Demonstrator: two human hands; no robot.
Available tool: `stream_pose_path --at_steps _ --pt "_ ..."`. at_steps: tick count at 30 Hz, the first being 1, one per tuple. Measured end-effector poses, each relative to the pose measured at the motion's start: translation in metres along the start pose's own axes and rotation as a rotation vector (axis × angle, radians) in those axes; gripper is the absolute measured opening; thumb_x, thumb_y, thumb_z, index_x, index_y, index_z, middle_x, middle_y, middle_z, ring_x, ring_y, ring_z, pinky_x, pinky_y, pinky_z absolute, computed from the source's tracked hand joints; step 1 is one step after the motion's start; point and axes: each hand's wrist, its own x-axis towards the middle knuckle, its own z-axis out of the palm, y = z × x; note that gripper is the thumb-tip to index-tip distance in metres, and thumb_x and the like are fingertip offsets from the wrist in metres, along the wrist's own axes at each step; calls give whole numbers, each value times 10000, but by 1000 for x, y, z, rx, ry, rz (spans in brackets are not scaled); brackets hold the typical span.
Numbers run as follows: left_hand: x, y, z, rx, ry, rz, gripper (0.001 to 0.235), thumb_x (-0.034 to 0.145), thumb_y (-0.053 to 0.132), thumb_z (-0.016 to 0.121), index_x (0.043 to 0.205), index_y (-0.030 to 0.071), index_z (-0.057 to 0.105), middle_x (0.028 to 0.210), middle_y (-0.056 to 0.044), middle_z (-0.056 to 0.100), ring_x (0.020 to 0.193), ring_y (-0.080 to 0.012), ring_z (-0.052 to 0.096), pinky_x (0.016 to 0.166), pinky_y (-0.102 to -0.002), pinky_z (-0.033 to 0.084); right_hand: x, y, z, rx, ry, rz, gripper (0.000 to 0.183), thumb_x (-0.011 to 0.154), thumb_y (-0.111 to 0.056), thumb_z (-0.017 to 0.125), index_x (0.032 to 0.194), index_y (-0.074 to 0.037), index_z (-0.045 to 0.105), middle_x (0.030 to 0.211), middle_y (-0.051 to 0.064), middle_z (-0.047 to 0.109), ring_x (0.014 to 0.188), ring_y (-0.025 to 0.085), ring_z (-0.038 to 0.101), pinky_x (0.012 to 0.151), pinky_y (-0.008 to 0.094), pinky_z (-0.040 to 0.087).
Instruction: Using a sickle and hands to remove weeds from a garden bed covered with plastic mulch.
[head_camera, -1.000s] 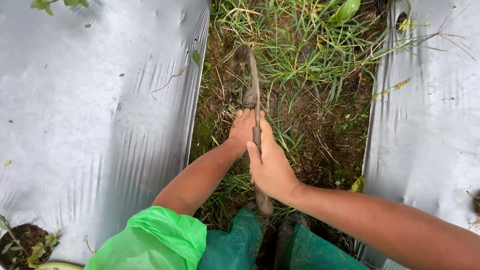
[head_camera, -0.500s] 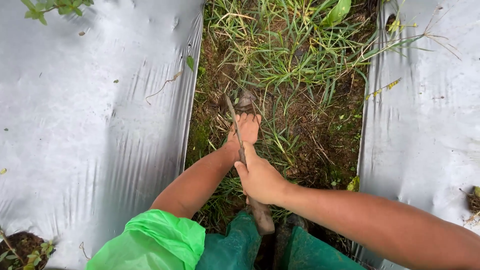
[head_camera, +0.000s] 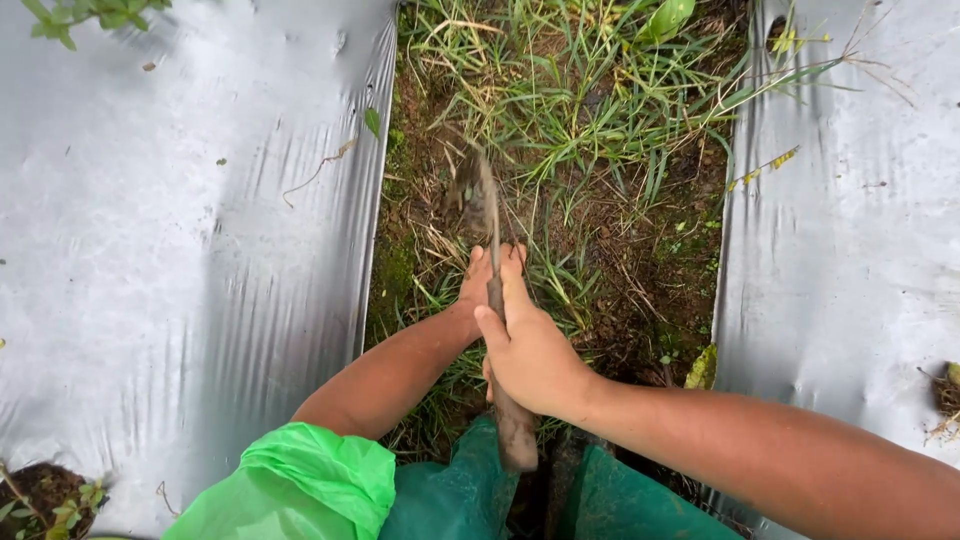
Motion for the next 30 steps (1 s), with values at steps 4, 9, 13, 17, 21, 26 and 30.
stream_pose_path --at_steps 4,9,13,17,21,26,30 --pt "33 14 34 214 117 -4 365 1038 93 561 1401 126 565 1357 -75 612 1400 -227 502 1213 -336 383 15 20 0 3 91 -92 644 1056 -119 345 1575 95 29 730 213 695 550 250 730 517 367 662" --pt "31 7 65 -171 301 72 48 948 112 538 968 150 558 809 -45 658 818 -283 602 738 -451 411 -11 5 3 164 -298 394 543 1083 -244 403 1598 -235 229 787 208 631 567 296 611 539 449 614" --pt "-1 -16 -15 -667 -179 34 251 1063 199 537 1271 117 651 1312 -125 669 1449 -328 430 1255 -552 175 -15 -2 -12 6 -52 33 657 1065 -150 404 1599 55 82 691 123 648 498 203 691 444 300 626" --pt "11 -4 17 -521 22 44 337 980 300 572 1275 137 582 1185 -127 612 1144 -326 565 943 -477 414 0 13 -17 79 113 -113 634 1047 -107 360 1573 96 70 691 154 654 503 233 697 468 349 631" --pt "-17 0 -61 -635 -105 -86 574 1000 87 477 1566 29 406 1299 -93 575 1305 -155 467 1031 -186 346 23 40 -23 187 -173 177 634 1074 -209 355 1574 61 74 1053 249 618 726 242 740 561 383 709" --pt "-22 4 -51 -470 -95 -132 403 1040 248 501 1421 135 567 1256 -40 598 1332 -163 439 1105 -236 289 20 41 -6 290 -36 152 628 1058 -167 398 1560 99 130 922 202 622 541 239 708 439 379 663" --pt "-8 -2 -40 -495 -79 -35 311 1001 260 520 1298 168 543 1190 -60 591 1244 -216 469 1058 -333 317 2 42 5 157 -52 86 616 1073 -174 357 1551 125 110 892 180 643 552 212 717 464 350 660"
